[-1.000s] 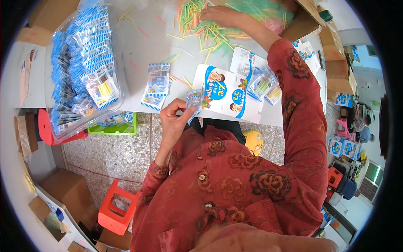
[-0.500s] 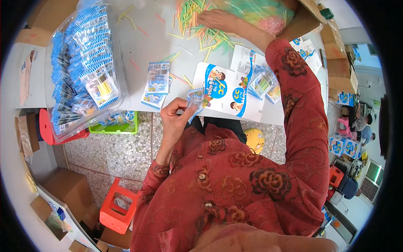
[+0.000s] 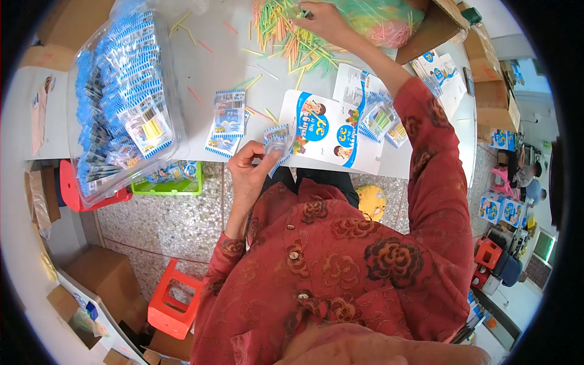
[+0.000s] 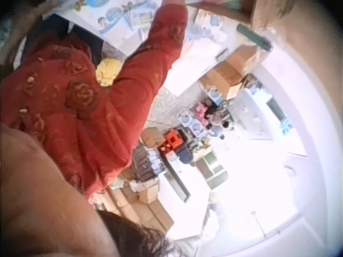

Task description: Putting small plastic pieces into individual plastic pouches.

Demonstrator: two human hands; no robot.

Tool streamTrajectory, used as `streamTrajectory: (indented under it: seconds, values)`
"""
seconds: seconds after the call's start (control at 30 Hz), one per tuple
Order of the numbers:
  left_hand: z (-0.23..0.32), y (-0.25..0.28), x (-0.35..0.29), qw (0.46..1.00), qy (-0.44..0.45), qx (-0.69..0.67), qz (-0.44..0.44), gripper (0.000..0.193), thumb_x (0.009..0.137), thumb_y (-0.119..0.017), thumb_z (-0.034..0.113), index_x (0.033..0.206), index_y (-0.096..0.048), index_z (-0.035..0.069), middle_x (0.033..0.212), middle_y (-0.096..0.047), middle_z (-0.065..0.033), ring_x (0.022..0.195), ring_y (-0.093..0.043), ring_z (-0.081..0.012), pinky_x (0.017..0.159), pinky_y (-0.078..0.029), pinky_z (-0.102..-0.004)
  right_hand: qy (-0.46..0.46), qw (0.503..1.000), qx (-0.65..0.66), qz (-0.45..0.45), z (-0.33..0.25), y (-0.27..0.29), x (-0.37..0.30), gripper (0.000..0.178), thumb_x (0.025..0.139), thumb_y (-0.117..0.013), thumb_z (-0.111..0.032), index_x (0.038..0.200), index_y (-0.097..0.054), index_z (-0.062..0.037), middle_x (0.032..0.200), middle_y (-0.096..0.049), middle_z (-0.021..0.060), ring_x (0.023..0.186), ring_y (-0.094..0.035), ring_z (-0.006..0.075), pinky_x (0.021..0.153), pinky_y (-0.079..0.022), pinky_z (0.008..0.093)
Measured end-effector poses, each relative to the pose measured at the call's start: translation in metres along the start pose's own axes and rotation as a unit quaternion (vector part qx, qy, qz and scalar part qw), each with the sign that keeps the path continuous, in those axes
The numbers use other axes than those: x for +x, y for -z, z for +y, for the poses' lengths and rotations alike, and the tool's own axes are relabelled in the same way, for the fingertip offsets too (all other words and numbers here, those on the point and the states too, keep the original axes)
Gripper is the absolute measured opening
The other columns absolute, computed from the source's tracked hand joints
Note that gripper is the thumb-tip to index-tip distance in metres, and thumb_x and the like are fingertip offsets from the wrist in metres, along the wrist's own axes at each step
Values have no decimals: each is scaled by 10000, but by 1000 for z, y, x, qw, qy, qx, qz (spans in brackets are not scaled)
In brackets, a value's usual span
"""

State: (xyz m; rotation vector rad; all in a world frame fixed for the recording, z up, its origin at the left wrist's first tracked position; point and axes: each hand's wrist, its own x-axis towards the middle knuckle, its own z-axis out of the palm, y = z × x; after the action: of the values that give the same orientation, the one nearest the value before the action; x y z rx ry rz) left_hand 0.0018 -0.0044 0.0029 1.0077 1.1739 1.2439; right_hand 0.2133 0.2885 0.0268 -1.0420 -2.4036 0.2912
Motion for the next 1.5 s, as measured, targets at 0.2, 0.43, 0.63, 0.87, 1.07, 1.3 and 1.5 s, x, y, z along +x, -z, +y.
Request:
streamTrajectory:
  seconds: [0.2,0.43,0.63,0.87,1.07,1.3,1.5]
  values:
    - [-8,2,6,1000,-18,-7,13,136,753,-706,55,700,-583,35,650,-531,56,616,-410,-17,549,-314,-184,-250,919,296,-76,-44,-6,-41,227,774,-651,-159,941,-598,-15,856,-609,99,714,-576,174,615,-470,263]
    - [-3,-1,8,1000,-21,12,15,139,750,-710,69,703,-583,34,644,-523,59,612,-409,-17,550,-313,-185,-90,981,169,-19,-54,-50,-74,360,767,-672,-254,1007,-590,0,765,-606,158,691,-569,253,664,-460,325]
    - [7,-3,16,998,-44,34,27,130,734,-717,46,710,-589,33,644,-519,57,612,-408,-19,546,-318,-182,-226,935,266,-63,-73,-15,-70,323,796,-662,-230,1030,-603,-15,784,-631,92,679,-569,140,624,-454,285]
    - [14,-12,33,990,-96,99,14,145,717,-730,37,714,-587,18,642,-526,45,616,-430,-22,554,-351,-182,-161,853,495,-44,-146,65,-74,171,852,-609,-134,1008,-594,-65,777,-598,-4,605,-467,37,548,-388,194]
    - [20,-25,40,992,-92,87,-3,138,726,-724,39,719,-590,7,651,-545,32,624,-454,-26,571,-380,-185,-189,827,512,-134,-151,67,-87,158,847,-623,-107,991,-588,-50,840,-603,1,623,-478,30,560,-397,176]
    - [27,-32,50,995,-73,59,-25,115,740,-716,52,726,-612,6,662,-558,30,624,-471,-26,574,-377,-174,-134,878,452,-81,-138,66,-84,166,846,-635,-118,982,-587,-37,871,-601,-7,683,-479,23,581,-393,183]
    - [36,-42,59,994,-84,73,-20,101,745,-711,48,732,-621,7,649,-570,34,611,-468,-18,557,-374,-176,-109,884,445,-95,-131,71,-81,143,845,-625,-83,971,-583,-30,913,-599,16,788,-544,59,679,-452,210]
